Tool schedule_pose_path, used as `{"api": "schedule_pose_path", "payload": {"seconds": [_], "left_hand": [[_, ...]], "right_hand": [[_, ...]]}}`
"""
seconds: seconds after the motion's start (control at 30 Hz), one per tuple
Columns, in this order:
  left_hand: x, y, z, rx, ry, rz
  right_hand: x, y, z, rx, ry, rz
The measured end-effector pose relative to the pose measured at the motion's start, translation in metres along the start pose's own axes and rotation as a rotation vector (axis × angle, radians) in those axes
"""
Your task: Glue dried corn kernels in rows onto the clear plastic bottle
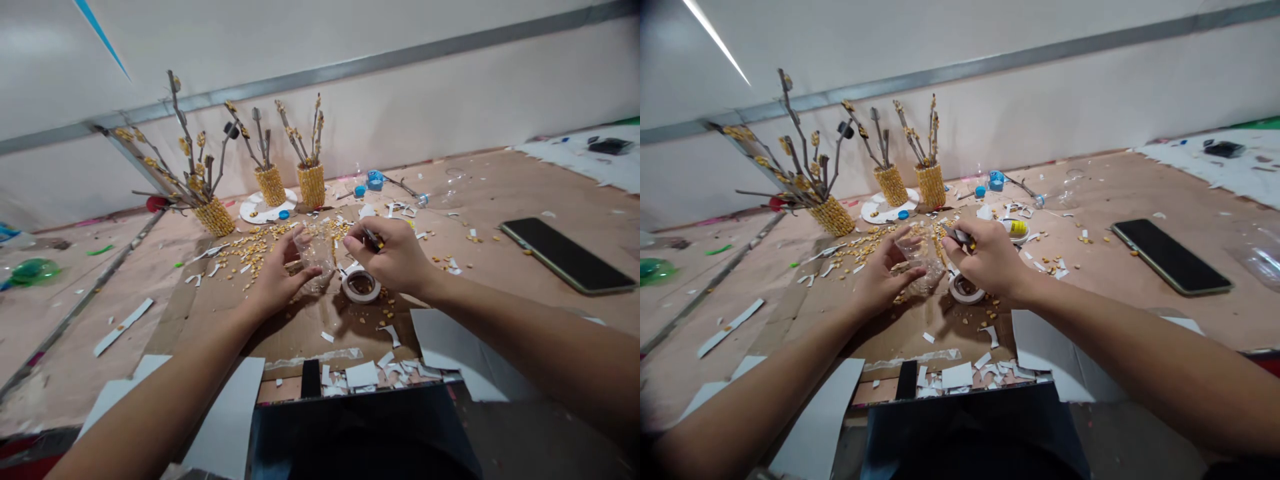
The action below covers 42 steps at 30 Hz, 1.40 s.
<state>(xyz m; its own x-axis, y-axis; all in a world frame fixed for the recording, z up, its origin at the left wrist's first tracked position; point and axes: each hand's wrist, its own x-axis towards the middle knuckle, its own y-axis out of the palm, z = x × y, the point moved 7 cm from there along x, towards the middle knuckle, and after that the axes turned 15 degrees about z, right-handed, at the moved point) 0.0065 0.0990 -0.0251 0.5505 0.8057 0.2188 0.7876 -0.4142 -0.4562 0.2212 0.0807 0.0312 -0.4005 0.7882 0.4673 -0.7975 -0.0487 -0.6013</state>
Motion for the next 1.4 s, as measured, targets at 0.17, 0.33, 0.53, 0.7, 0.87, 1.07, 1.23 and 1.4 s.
{"api": "schedule_pose_path", "payload": {"seconds": [0.17, 0.33, 0.53, 0.7, 0.87, 1.07, 1.23, 1.4], "left_hand": [[-0.001, -0.032, -0.011, 0.139, 0.015, -0.011], [-0.007, -0.059, -0.016, 0.384, -0.186, 0.171], [-0.011, -0.023, -0.026, 0.501, -0.141, 0.538], [-0.012, -0.024, -0.030, 0.498, -0.078, 0.586], [-0.020, -0.018, -0.023, 0.513, -0.183, 0.707], [-0.020, -0.013, -0.016, 0.529, -0.219, 0.688], [-0.018, -0.012, -0.013, 0.538, -0.083, 0.658], [-0.015, -0.010, -0.014, 0.660, 0.026, 0.630]], "right_hand": [[0.000, -0.003, 0.001, 0.000, -0.006, -0.022], [0.000, -0.006, 0.003, 0.000, -0.024, -0.045], [-0.002, -0.004, 0.004, 0.012, -0.043, -0.032], [-0.003, -0.004, 0.006, 0.009, -0.060, -0.025], [-0.002, -0.001, 0.009, 0.001, -0.089, -0.006], [-0.003, 0.001, 0.011, -0.012, -0.152, -0.015], [-0.003, 0.001, 0.012, -0.016, -0.176, -0.019], [-0.004, 0.001, 0.015, -0.032, -0.215, -0.016]]}}
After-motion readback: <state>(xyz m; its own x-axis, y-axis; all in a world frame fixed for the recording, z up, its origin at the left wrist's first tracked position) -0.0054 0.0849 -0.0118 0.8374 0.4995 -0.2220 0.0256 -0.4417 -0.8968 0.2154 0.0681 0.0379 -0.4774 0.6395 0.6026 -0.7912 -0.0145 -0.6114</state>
